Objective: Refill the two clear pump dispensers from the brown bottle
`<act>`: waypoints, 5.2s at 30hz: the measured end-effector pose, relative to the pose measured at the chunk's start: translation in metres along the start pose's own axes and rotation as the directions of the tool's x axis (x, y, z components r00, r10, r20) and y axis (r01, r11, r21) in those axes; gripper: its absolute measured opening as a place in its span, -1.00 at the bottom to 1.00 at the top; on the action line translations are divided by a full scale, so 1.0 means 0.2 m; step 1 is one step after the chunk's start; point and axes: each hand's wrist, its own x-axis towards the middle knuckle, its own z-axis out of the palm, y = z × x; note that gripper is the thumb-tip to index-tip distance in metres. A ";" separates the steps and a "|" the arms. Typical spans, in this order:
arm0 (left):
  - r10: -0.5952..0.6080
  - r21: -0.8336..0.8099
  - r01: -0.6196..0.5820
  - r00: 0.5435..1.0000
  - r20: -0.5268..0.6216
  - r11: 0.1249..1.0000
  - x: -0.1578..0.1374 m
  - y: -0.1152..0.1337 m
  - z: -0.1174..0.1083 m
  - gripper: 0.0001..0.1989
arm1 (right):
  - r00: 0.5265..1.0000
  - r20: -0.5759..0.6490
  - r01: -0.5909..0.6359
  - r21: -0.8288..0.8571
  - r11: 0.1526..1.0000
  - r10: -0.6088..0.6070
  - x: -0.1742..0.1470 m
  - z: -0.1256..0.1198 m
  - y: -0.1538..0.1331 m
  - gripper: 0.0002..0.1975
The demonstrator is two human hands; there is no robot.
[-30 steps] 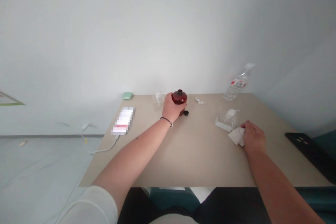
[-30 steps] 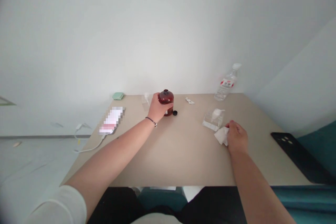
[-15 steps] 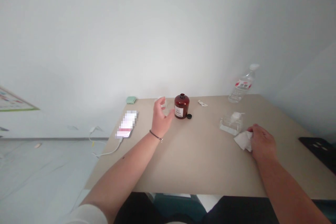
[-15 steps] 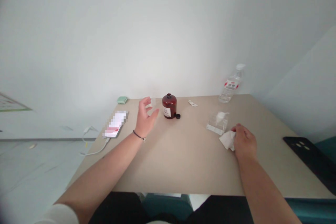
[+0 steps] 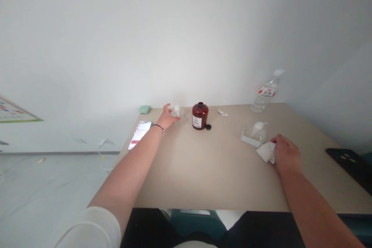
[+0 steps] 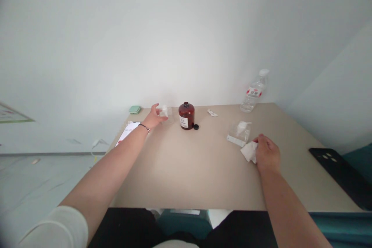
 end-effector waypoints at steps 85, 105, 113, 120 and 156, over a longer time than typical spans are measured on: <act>0.376 0.004 -0.403 0.859 0.347 0.915 -0.65 0.04 0.12 -0.35 | 0.371 0.561 0.599 0.465 0.653 -0.740 -0.45 0.65 -0.22 -0.55; 0.398 0.010 -0.426 0.852 0.340 0.905 -0.66 0.05 0.12 -0.34 | 0.475 0.513 0.545 0.467 0.697 -0.715 -0.47 0.72 -0.19 -0.15; 0.389 0.002 -0.414 0.857 0.338 0.910 -0.66 0.05 0.12 -0.33 | 0.433 0.525 0.536 0.503 0.678 -0.733 -0.44 0.70 -0.17 -0.29; 0.382 0.002 -0.409 0.855 0.351 0.913 -0.66 0.05 0.12 -0.32 | 0.453 0.522 0.512 0.511 0.690 -0.723 -0.44 0.70 -0.18 -0.40; 0.433 -0.004 -0.457 0.842 0.323 0.890 -0.65 0.04 0.12 -0.33 | 0.439 0.413 0.693 0.409 0.593 -0.798 -0.53 0.70 -0.29 -0.62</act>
